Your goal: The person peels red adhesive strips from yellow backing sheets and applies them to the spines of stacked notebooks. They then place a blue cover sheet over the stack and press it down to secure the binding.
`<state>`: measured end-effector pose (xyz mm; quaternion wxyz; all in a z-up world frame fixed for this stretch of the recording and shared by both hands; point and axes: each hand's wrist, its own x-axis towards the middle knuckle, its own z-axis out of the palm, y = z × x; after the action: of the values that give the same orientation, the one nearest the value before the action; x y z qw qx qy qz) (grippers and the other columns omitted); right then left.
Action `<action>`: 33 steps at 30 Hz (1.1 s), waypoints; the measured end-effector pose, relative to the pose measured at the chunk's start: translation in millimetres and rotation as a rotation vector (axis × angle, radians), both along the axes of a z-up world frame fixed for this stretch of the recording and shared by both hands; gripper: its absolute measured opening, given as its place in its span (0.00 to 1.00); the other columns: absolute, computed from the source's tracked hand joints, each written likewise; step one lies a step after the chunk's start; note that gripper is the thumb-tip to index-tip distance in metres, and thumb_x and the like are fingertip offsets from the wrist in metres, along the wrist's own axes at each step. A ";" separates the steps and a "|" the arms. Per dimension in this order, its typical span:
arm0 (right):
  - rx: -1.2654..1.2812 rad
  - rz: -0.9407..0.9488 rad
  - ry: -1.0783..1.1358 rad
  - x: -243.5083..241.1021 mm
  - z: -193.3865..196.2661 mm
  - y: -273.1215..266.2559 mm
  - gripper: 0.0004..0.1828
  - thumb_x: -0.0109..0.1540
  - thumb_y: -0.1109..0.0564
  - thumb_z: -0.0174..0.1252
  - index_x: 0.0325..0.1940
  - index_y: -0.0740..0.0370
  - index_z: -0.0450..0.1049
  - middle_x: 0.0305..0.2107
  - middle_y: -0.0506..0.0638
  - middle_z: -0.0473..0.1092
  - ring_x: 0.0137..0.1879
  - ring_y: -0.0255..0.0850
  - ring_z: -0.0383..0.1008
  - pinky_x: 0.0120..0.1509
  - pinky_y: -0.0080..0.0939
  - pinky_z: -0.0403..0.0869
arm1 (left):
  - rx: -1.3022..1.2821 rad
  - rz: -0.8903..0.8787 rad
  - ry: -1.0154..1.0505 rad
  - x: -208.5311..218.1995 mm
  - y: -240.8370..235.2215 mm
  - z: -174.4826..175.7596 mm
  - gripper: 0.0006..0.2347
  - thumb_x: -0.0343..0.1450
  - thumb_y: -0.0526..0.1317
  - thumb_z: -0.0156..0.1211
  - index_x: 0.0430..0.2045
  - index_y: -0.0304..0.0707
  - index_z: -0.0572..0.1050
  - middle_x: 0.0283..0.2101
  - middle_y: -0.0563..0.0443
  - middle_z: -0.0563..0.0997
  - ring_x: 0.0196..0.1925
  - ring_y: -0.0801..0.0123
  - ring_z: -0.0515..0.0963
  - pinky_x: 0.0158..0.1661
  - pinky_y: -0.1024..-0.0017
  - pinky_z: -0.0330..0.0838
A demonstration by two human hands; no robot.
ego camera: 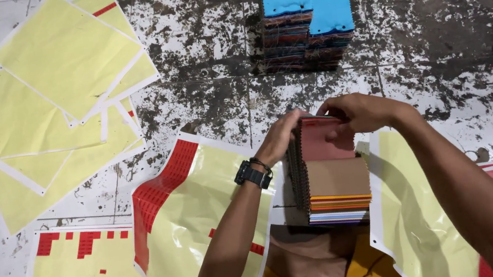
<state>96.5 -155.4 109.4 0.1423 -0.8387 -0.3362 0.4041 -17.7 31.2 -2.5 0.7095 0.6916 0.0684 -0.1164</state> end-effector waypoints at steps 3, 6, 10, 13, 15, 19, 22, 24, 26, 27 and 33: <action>-0.051 -0.004 -0.127 -9.8 6.6 -8.1 0.18 0.58 0.56 0.65 0.52 0.58 0.77 0.41 0.58 0.80 0.54 0.58 0.80 0.58 0.56 0.78 | -0.041 -0.031 -0.049 -0.8 1.5 2.6 0.32 0.78 0.63 0.35 0.62 0.33 0.70 0.66 0.27 0.68 0.68 0.37 0.68 0.63 0.52 0.65; -0.081 0.034 -0.217 -39.6 15.9 -20.4 0.23 0.54 0.52 0.69 0.52 0.55 0.76 0.42 0.57 0.80 0.53 0.58 0.80 0.56 0.58 0.79 | 0.117 -0.128 -0.158 -8.2 0.5 10.2 0.24 0.80 0.58 0.38 0.53 0.41 0.77 0.56 0.34 0.77 0.61 0.35 0.73 0.61 0.46 0.65; -0.130 0.001 -0.337 -86.8 -3.6 -42.4 0.25 0.53 0.49 0.69 0.53 0.50 0.74 0.41 0.53 0.78 0.52 0.55 0.81 0.54 0.56 0.80 | 0.534 -0.276 -0.234 -11.1 -3.2 24.3 0.17 0.74 0.57 0.47 0.47 0.56 0.81 0.55 0.54 0.81 0.57 0.46 0.74 0.60 0.51 0.68; 0.022 0.069 -0.530 -122.3 -4.4 -49.6 0.28 0.47 0.54 0.71 0.51 0.52 0.73 0.41 0.51 0.76 0.50 0.55 0.79 0.52 0.56 0.79 | 0.585 -0.387 -0.228 -18.2 -8.2 33.1 0.17 0.71 0.58 0.50 0.45 0.60 0.81 0.49 0.56 0.83 0.52 0.49 0.75 0.56 0.53 0.70; 0.258 0.101 -0.762 -145.8 4.6 -51.9 0.27 0.51 0.55 0.66 0.54 0.54 0.73 0.48 0.53 0.73 0.54 0.55 0.77 0.54 0.54 0.76 | 0.406 -0.440 -0.279 -20.2 -12.6 30.5 0.18 0.73 0.55 0.48 0.51 0.53 0.80 0.51 0.47 0.83 0.53 0.45 0.76 0.56 0.50 0.70; 0.649 -0.178 -0.504 -232.9 29.3 -44.6 0.14 0.64 0.54 0.59 0.52 0.61 0.71 0.48 0.55 0.73 0.53 0.50 0.75 0.59 0.46 0.73 | 0.367 -0.539 -0.255 -17.9 -7.5 33.1 0.18 0.73 0.53 0.50 0.53 0.52 0.78 0.59 0.49 0.80 0.57 0.55 0.81 0.54 0.52 0.75; 0.663 -0.498 0.077 -286.2 -30.6 -43.5 0.12 0.57 0.55 0.69 0.45 0.56 0.82 0.46 0.48 0.81 0.50 0.40 0.82 0.53 0.38 0.78 | 0.338 -0.539 -0.341 -21.0 -6.7 21.5 0.18 0.75 0.53 0.49 0.55 0.54 0.76 0.62 0.49 0.78 0.62 0.54 0.78 0.59 0.51 0.72; 0.607 -1.315 0.747 -312.4 -86.5 -42.5 0.29 0.54 0.60 0.68 0.60 0.63 0.75 0.50 0.57 0.80 0.58 0.44 0.78 0.64 0.41 0.73 | 0.342 -0.538 -0.323 -21.5 -4.6 24.7 0.18 0.75 0.55 0.45 0.57 0.57 0.74 0.63 0.50 0.77 0.63 0.52 0.76 0.60 0.47 0.68; 0.736 -1.586 0.923 -311.2 -94.6 -39.3 0.23 0.58 0.63 0.60 0.56 0.72 0.71 0.53 0.66 0.75 0.61 0.52 0.74 0.71 0.48 0.70 | 0.336 -0.555 -0.338 -26.7 -3.9 21.1 0.18 0.76 0.55 0.44 0.58 0.59 0.73 0.62 0.49 0.77 0.61 0.53 0.76 0.59 0.49 0.68; 0.879 -1.828 1.088 -304.3 -99.5 -37.8 0.17 0.61 0.66 0.54 0.52 0.82 0.68 0.55 0.75 0.71 0.64 0.61 0.71 0.77 0.56 0.67 | 0.336 -0.552 -0.372 -23.2 -3.3 21.4 0.19 0.76 0.55 0.44 0.60 0.61 0.71 0.61 0.48 0.77 0.59 0.54 0.76 0.58 0.51 0.68; 1.153 -1.961 1.044 -283.7 -72.2 -34.7 0.18 0.62 0.59 0.51 0.57 0.53 0.65 0.56 0.53 0.69 0.67 0.50 0.67 0.76 0.60 0.65 | 0.334 -0.602 -0.424 -27.3 -1.6 23.7 0.15 0.78 0.46 0.45 0.58 0.60 0.74 0.65 0.46 0.74 0.68 0.50 0.70 0.66 0.43 0.60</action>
<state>-187.3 -190.1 37.3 0.8451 -0.2912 0.3979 0.2063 -45.1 29.6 21.1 0.5198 0.7952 -0.2673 -0.1611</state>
